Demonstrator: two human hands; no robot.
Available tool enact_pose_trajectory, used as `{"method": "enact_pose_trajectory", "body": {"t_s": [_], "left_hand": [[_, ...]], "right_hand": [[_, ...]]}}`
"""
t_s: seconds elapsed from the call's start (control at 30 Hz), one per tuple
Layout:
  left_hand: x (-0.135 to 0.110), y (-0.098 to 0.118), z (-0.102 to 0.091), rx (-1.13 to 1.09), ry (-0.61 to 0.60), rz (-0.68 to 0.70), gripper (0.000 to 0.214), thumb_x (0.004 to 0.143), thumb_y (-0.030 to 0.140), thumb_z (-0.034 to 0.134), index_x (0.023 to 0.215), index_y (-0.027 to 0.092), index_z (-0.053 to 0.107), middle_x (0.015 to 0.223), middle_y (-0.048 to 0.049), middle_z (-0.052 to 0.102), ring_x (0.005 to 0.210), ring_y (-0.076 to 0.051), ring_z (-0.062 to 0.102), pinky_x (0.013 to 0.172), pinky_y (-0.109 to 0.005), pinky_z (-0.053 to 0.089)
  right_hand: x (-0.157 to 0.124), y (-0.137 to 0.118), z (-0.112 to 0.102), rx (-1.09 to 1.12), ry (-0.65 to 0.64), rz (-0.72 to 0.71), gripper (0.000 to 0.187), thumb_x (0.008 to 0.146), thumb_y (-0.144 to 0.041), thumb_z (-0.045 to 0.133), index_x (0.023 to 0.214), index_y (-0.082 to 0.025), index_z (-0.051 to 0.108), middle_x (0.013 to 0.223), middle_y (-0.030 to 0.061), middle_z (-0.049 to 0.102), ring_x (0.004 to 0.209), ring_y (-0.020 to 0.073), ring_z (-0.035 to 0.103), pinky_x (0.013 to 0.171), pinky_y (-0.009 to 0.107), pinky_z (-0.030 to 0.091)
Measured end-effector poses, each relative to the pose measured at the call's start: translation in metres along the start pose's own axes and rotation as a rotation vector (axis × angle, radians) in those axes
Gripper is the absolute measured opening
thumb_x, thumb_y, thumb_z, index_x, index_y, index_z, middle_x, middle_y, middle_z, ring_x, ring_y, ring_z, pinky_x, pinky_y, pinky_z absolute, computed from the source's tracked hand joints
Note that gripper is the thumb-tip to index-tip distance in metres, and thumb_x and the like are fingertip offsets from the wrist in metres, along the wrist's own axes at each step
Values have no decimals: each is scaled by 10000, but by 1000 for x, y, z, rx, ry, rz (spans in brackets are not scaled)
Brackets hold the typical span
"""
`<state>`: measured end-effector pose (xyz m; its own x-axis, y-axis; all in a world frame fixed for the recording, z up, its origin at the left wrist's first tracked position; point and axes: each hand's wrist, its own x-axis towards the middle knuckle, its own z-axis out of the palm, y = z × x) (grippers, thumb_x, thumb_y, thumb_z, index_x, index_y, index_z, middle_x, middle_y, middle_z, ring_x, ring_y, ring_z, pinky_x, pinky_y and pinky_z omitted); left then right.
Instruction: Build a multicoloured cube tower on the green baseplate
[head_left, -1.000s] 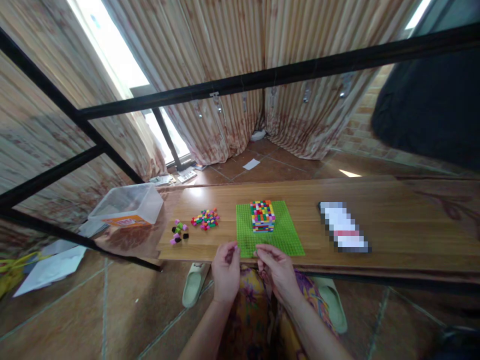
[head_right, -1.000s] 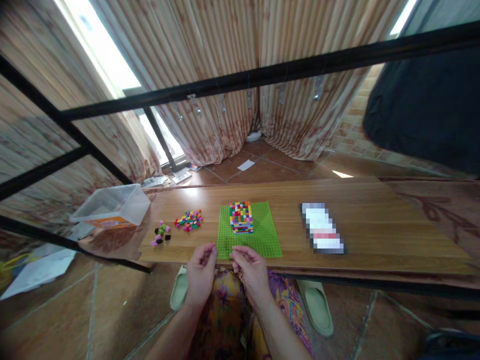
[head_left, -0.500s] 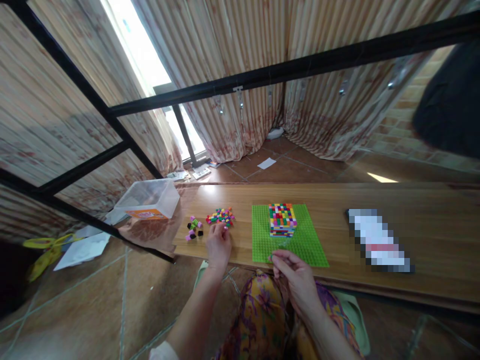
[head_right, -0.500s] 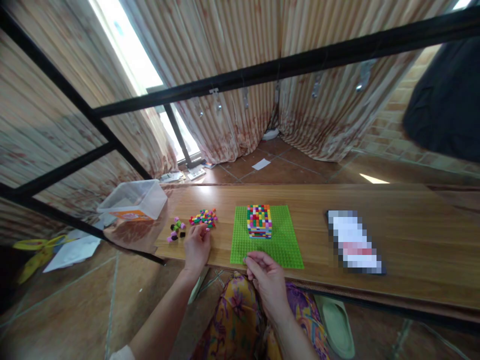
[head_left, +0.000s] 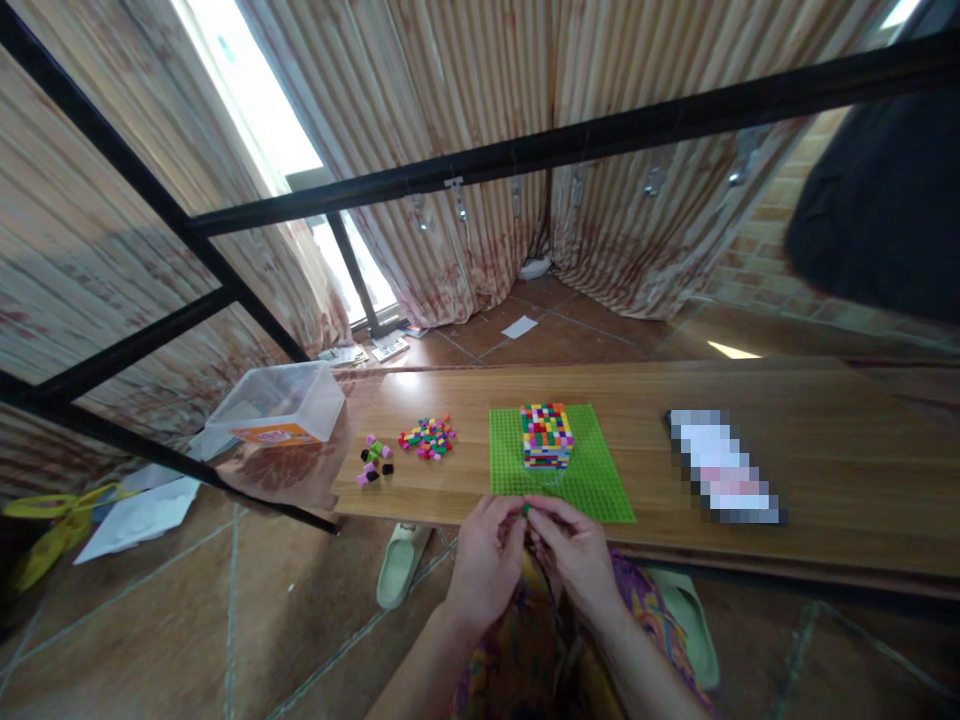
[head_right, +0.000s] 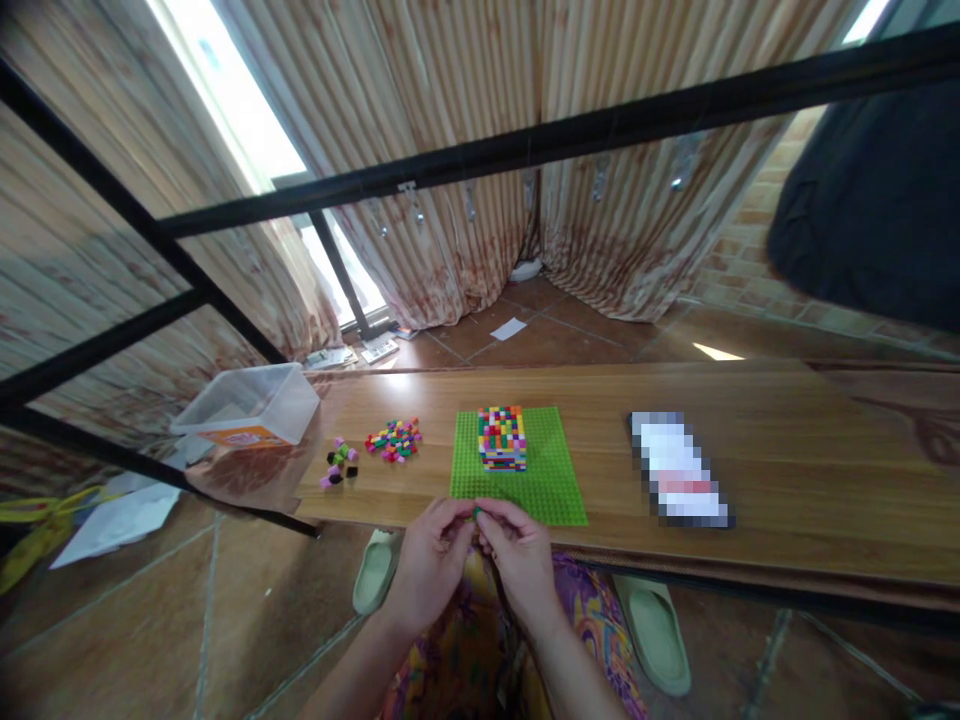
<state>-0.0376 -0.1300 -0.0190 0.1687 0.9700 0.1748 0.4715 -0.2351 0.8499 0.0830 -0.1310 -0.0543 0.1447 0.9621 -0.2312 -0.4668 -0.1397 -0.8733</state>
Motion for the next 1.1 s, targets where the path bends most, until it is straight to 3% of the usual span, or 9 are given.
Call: {"method": "enact_pose_trajectory", "body": {"t_s": [0.4,0.73,1.1], "left_hand": [[3,10,-5,37,-57,21,231,872,153,500,1000,223,679,939,-36,660,871,-134,610,791,-263,497],[3,4,1,15,28,-47,164,802,95,509,834,205,626,800,-15,637,755,-135,610,689,-250,487],[11,3,-1,23,58,-43,119,838,168,541,875,194,652,832,-25,660,777,-138,624,707,-255,492]], "right_hand": [[3,-2,0,85,-3,35,285,544,-349,851,691,-184,671,542,-47,589,438,65,448,436,196,336],[1,0,0,90,-44,73,275,557,-354,846,694,-176,688,536,-38,587,449,71,447,448,206,329],[3,2,0,85,-24,89,289,582,-398,832,712,-180,694,515,-46,573,436,70,446,444,202,339]]}}
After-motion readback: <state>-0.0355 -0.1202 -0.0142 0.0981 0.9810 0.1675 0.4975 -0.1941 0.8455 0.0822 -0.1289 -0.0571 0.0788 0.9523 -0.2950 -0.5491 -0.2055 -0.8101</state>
